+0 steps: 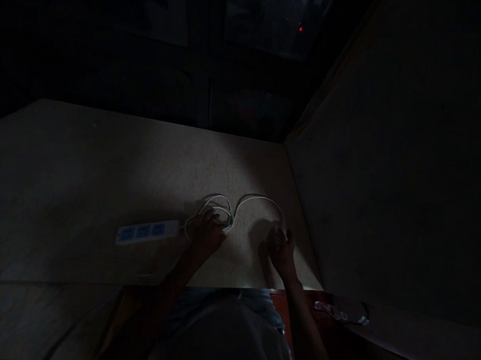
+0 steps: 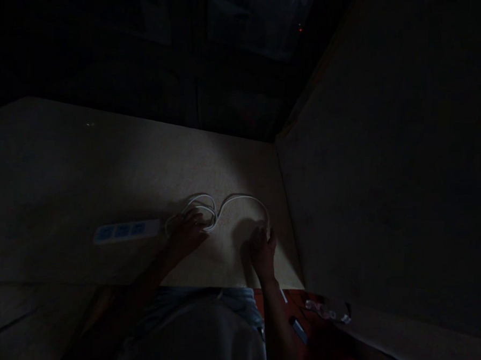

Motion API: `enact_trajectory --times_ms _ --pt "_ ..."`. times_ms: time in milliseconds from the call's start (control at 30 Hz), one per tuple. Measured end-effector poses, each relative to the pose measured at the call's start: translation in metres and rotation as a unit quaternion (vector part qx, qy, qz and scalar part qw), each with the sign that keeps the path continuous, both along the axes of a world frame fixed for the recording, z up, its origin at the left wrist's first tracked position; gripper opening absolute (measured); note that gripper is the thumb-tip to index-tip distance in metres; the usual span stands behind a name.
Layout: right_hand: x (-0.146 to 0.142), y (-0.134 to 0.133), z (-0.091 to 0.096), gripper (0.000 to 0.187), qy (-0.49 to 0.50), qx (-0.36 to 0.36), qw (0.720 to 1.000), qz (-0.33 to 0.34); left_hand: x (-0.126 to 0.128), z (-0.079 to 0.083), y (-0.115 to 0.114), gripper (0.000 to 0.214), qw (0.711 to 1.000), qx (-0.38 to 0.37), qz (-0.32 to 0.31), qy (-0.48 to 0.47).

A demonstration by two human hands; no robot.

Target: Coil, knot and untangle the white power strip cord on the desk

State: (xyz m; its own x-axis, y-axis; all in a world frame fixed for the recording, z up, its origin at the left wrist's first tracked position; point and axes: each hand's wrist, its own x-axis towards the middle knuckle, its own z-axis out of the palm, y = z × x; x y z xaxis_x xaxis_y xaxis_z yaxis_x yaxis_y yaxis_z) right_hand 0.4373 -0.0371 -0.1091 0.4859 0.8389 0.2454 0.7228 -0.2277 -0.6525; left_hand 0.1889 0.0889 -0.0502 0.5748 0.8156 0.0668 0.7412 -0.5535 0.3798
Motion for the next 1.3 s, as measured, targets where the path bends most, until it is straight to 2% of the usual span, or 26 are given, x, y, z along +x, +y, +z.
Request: enact_trajectory --times_ms 67,167,300,400,500,567,667,767,900,1033,1167,1300 --pt "-0.006 -0.004 0.005 0.053 -0.009 0.007 1.000 -0.019 -0.001 -0.005 0.003 0.021 1.000 -0.020 -0.005 0.004" --pt "-0.018 -0.009 0.017 0.047 -0.005 0.019 1.000 -0.023 -0.007 -0.010 0.004 0.020 0.999 -0.033 -0.011 -0.031" --pt "-0.039 -0.009 0.039 0.040 0.027 0.037 0.999 0.006 -0.013 -0.011 0.000 0.024 0.983 -0.096 0.000 -0.157" --pt "-0.061 -0.005 0.054 0.035 0.070 0.049 0.995 0.060 -0.015 -0.011 -0.004 0.031 0.932 -0.207 0.030 -0.295" --pt "-0.082 0.001 0.067 0.032 0.146 0.055 0.980 0.125 -0.015 -0.008 -0.010 0.038 0.850 -0.348 0.076 -0.389" --pt "-0.093 0.006 0.074 0.030 0.202 0.065 0.967 0.141 -0.015 -0.006 -0.013 0.041 0.800 -0.414 0.102 -0.421" --pt "-0.101 0.012 0.081 0.028 0.265 0.087 0.952 0.123 -0.015 -0.005 -0.017 0.040 0.751 -0.455 0.118 -0.464" --pt "-0.102 0.016 0.083 0.033 0.322 0.097 0.937 0.099 -0.013 -0.007 -0.019 0.035 0.729 -0.463 0.111 -0.492" --pt "-0.099 0.015 0.090 0.037 0.343 0.078 0.929 0.117 -0.010 -0.002 -0.025 0.033 0.752 -0.444 0.104 -0.476" --pt "-0.101 0.010 0.099 0.036 0.376 0.084 0.916 0.115 -0.008 0.015 -0.032 0.036 0.795 -0.409 0.091 -0.438" --pt "-0.104 0.008 0.101 0.033 0.429 0.095 0.895 0.080 -0.006 0.034 -0.037 0.038 0.835 -0.394 0.026 -0.382" --pt "-0.108 0.006 0.097 0.043 0.427 0.079 0.899 0.065 -0.004 0.036 -0.042 0.041 0.866 -0.377 -0.026 -0.327"
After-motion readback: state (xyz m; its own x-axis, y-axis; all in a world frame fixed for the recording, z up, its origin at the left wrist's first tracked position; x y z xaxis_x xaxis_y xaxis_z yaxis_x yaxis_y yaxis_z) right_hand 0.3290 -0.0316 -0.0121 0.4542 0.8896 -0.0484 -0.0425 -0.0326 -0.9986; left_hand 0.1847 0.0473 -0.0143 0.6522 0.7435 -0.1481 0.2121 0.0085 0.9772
